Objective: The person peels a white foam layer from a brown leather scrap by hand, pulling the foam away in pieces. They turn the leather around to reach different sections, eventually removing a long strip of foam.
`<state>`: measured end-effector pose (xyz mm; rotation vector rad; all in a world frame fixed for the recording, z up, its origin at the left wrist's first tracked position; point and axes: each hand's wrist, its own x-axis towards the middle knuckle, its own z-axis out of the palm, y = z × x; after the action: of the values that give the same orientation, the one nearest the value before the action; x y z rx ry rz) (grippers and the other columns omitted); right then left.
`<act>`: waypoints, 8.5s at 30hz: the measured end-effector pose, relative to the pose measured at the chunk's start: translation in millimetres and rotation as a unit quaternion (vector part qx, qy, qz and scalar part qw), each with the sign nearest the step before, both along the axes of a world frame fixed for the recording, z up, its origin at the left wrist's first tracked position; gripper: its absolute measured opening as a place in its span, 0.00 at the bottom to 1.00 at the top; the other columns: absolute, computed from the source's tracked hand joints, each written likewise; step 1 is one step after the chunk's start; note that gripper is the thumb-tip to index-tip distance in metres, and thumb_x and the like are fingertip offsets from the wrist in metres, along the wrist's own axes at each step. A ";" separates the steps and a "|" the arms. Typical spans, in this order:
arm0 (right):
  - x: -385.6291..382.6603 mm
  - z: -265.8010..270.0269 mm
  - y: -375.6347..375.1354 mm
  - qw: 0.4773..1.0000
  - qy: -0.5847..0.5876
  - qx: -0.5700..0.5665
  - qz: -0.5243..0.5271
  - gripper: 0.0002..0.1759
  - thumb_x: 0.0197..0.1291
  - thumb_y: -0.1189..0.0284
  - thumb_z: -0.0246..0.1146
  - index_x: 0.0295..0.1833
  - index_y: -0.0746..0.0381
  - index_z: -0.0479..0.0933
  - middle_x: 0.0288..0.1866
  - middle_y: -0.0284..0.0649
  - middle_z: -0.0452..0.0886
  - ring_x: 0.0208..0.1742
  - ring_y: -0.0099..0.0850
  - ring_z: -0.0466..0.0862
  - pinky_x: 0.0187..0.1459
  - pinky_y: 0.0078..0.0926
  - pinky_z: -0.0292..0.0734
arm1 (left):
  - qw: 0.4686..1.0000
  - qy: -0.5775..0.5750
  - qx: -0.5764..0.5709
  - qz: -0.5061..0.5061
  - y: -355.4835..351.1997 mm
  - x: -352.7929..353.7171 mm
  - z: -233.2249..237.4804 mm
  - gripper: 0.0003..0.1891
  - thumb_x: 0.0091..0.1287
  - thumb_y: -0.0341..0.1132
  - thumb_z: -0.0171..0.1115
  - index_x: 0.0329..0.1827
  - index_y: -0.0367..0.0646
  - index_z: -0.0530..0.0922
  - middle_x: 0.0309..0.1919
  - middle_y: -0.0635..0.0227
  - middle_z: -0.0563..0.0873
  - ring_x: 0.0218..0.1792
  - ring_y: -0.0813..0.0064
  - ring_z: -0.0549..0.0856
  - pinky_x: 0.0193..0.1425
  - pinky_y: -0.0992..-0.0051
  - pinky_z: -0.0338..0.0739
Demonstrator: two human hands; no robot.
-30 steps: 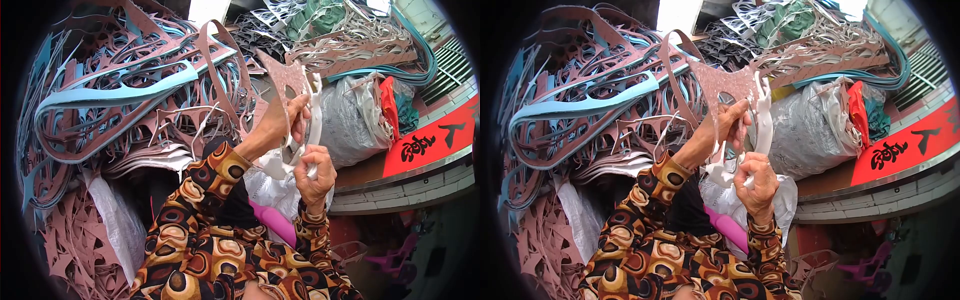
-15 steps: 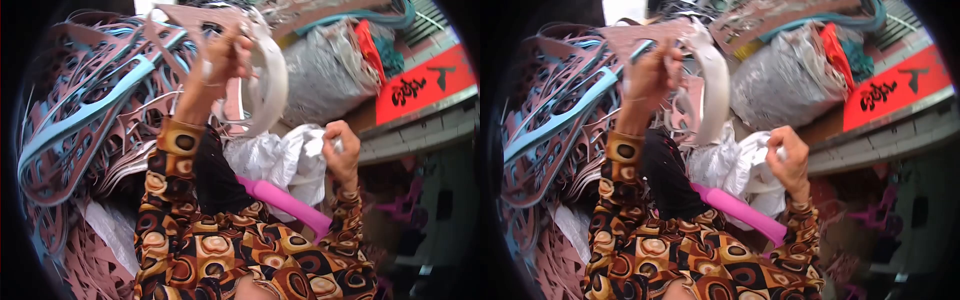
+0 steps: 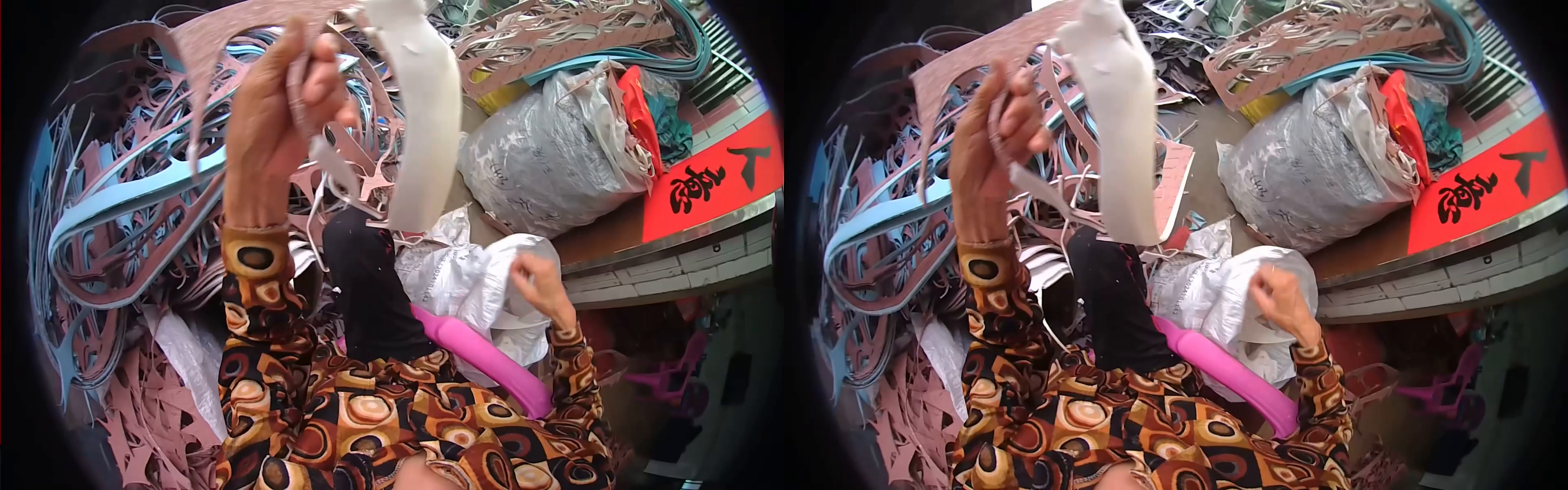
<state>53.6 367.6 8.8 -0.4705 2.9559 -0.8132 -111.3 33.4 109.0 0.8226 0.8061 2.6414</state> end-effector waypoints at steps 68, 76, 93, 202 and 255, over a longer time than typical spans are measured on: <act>-114.8 47.2 -232.4 0.856 0.396 -0.096 0.319 0.41 0.38 0.65 0.74 0.60 0.63 0.66 0.52 0.46 0.67 0.52 0.46 0.70 0.52 0.42 0.67 | 0.977 0.020 -0.026 0.212 -77.2 106.9 -72.9 0.33 0.60 0.46 0.64 0.63 0.39 0.63 0.60 0.58 0.71 0.60 0.69 0.74 0.61 0.69 0.71; -94.6 43.1 -243.5 0.856 0.396 -0.075 0.324 0.28 0.43 0.67 0.69 0.52 0.66 0.73 0.48 0.45 0.71 0.49 0.46 0.72 0.50 0.44 0.69 | 0.971 -0.024 -0.046 0.234 -77.2 110.5 -83.6 0.29 0.59 0.44 0.66 0.59 0.40 0.66 0.54 0.60 0.74 0.55 0.72 0.75 0.58 0.69 0.73; -84.0 33.1 -269.4 0.875 0.379 -0.240 0.185 0.04 0.62 0.79 0.55 0.38 0.70 0.72 0.34 0.45 0.76 0.32 0.36 0.79 0.33 0.27 0.74 | 0.959 -0.012 -0.097 0.264 -81.9 121.3 -80.9 0.34 0.51 0.38 0.67 0.61 0.36 0.65 0.56 0.57 0.75 0.57 0.69 0.76 0.62 0.69 0.69; -45.6 102.2 -362.6 0.755 0.392 -0.266 0.454 0.09 0.35 0.71 0.63 0.24 0.63 0.72 0.27 0.37 0.71 0.29 0.33 0.74 0.33 0.29 0.66 | 0.818 0.102 0.374 0.425 -96.8 148.7 -43.8 0.10 0.62 0.42 0.45 0.30 0.46 0.63 0.68 0.57 0.64 0.63 0.29 0.62 0.66 0.33 0.52; -43.2 77.6 -349.2 0.760 0.379 -0.305 0.430 0.12 0.41 0.74 0.64 0.32 0.67 0.71 0.33 0.45 0.75 0.33 0.42 0.75 0.31 0.34 0.72 | 0.776 0.152 0.424 0.442 -94.5 149.9 -42.5 0.10 0.57 0.37 0.51 0.24 0.47 0.61 0.64 0.55 0.67 0.65 0.51 0.66 0.66 0.33 0.54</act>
<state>10.4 18.4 86.4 -2.4367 2.2659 -1.6379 38.6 -61.1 66.4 1.3428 -0.1192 3.8773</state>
